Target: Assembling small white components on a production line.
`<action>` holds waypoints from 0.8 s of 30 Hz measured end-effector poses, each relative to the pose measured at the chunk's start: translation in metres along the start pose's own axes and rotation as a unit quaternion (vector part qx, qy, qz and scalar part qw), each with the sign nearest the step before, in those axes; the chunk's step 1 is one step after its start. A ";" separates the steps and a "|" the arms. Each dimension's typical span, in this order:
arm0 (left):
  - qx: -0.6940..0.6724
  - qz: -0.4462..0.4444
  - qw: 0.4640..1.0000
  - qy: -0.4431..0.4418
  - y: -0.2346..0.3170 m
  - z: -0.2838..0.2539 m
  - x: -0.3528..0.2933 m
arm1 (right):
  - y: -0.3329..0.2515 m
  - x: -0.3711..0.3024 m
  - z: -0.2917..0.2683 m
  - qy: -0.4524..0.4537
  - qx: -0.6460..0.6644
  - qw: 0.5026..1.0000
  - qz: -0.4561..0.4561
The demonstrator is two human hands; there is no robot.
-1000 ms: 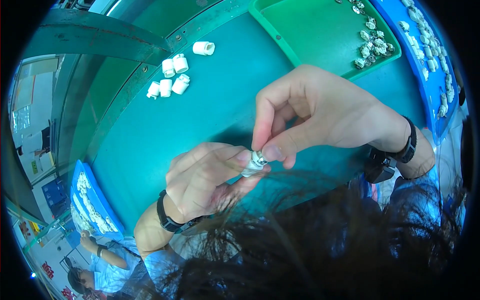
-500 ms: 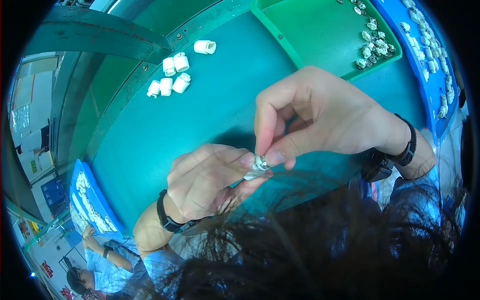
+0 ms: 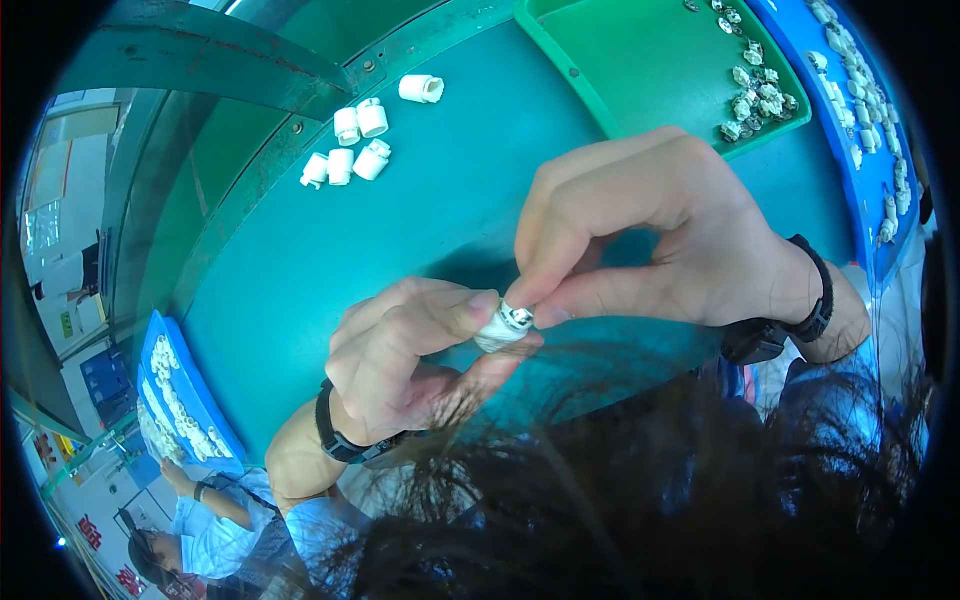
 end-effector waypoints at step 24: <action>-0.081 -0.072 0.994 -0.027 -0.003 0.000 0.001 | -0.006 -0.003 0.002 0.023 -0.079 0.990 -0.117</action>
Point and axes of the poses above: each hand's wrist, its own x-axis towards the middle knuckle, its own z-axis out of the palm, y = z × x, the point moved 5 cm from there along x, towards the middle knuckle, and after that the axes turned 11 degrees about z, right-handed, at the moved point
